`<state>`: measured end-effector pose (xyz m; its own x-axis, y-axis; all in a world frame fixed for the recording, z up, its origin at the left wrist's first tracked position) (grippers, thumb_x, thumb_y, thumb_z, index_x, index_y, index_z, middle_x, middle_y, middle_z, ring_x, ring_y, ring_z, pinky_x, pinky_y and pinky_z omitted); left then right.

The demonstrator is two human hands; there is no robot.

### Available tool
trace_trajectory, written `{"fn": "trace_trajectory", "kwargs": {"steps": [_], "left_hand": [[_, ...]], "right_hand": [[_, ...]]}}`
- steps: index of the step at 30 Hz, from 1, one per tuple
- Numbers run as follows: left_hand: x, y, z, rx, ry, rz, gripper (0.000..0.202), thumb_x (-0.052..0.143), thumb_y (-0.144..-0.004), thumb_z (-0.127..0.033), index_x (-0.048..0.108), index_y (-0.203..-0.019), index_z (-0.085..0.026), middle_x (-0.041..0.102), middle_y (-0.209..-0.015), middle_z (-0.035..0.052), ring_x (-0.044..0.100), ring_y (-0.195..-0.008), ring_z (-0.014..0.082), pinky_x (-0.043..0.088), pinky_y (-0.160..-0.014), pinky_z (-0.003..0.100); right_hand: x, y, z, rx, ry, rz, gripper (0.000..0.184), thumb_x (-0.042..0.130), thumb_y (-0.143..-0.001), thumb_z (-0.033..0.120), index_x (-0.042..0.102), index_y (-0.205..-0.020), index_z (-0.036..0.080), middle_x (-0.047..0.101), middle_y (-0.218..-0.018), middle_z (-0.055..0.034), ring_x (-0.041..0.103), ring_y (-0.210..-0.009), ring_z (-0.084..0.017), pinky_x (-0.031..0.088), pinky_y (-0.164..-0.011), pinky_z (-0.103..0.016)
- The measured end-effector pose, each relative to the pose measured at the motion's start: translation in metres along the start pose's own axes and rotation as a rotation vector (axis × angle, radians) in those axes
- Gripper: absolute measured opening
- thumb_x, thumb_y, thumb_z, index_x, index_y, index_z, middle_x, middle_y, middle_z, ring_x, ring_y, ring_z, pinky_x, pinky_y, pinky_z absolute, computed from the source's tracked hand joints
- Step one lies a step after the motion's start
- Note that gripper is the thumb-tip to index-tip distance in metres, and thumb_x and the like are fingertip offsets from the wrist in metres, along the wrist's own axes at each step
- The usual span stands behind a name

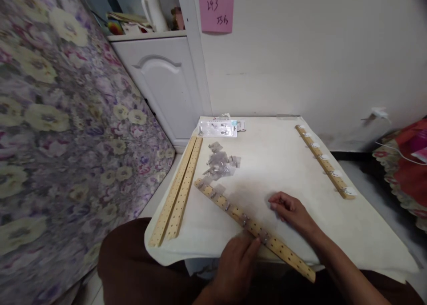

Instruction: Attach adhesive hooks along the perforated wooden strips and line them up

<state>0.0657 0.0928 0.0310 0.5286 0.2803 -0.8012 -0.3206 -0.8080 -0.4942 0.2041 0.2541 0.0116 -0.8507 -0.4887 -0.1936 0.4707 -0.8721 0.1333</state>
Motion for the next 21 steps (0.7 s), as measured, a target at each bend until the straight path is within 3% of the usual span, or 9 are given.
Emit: {"fn": "trace_trajectory", "kwargs": {"steps": [4,9,12,14,18,21], "left_hand": [[0.003,0.001,0.002,0.046,-0.031,-0.035,0.044,0.039,-0.085,-0.009,0.041,-0.128,-0.014,0.064,-0.086,0.0090,0.058,-0.071,0.0180,0.049,-0.059,0.029],[0.003,0.003,0.005,0.102,-0.126,-0.160,0.031,0.037,-0.088,-0.011,0.047,-0.116,-0.014,0.062,-0.072,0.0043,0.054,-0.057,0.0157,0.043,-0.051,0.026],[0.010,0.005,0.007,0.108,-0.148,-0.149,0.024,0.035,-0.093,-0.018,0.050,-0.111,-0.015,0.064,-0.071,0.0027,0.054,-0.055,0.0147,0.040,-0.050,0.025],[0.016,0.008,0.009,0.093,-0.160,-0.168,0.023,0.033,-0.095,-0.023,0.052,-0.108,-0.016,0.064,-0.068,0.0014,0.053,-0.054,0.0141,0.038,-0.049,0.025],[0.023,0.016,0.012,0.045,-0.189,-0.354,0.025,0.032,-0.096,-0.024,0.056,-0.101,-0.020,0.060,-0.061,-0.0004,0.047,-0.051,0.0137,0.035,-0.048,0.025],[0.028,0.018,0.015,0.023,-0.180,-0.334,0.028,0.030,-0.096,-0.022,0.057,-0.101,-0.020,0.061,-0.062,0.0006,0.048,-0.053,0.0141,0.037,-0.051,0.026]], "right_hand": [[0.007,-0.043,0.023,-0.089,0.163,-0.005,0.022,0.055,-0.081,0.041,0.057,-0.080,0.019,0.051,-0.060,0.0042,0.048,-0.052,-0.011,0.041,-0.050,-0.024],[0.047,-0.102,0.051,-0.202,0.326,0.008,0.016,0.053,-0.081,0.030,0.062,-0.088,0.020,0.055,-0.064,0.0039,0.052,-0.060,-0.013,0.041,-0.059,-0.025],[0.066,-0.128,0.057,-0.225,0.405,-0.046,0.022,0.057,-0.077,0.024,0.062,-0.098,0.020,0.056,-0.067,0.0033,0.052,-0.063,-0.014,0.040,-0.063,-0.027],[0.073,-0.140,0.056,-0.220,0.454,-0.088,0.024,0.060,-0.074,0.020,0.062,-0.097,0.020,0.055,-0.068,0.0027,0.051,-0.064,-0.015,0.038,-0.064,-0.028],[0.078,-0.148,0.054,-0.221,0.510,-0.168,0.019,0.060,-0.070,0.016,0.062,-0.089,0.021,0.053,-0.074,0.0017,0.050,-0.069,-0.015,0.037,-0.066,-0.028],[0.076,-0.147,0.054,-0.228,0.506,-0.201,0.013,0.060,-0.069,0.015,0.060,-0.081,0.020,0.053,-0.074,0.0014,0.051,-0.069,-0.015,0.038,-0.067,-0.027]]}}
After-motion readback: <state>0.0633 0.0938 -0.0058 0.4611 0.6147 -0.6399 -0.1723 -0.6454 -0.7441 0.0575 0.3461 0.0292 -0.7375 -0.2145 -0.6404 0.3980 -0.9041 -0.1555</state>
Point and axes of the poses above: each hand's wrist, its own y-axis away from the middle knuckle, its own x-axis out of the palm, z = x × y, the point moved 7 cm from there along -y, towards the middle knuckle
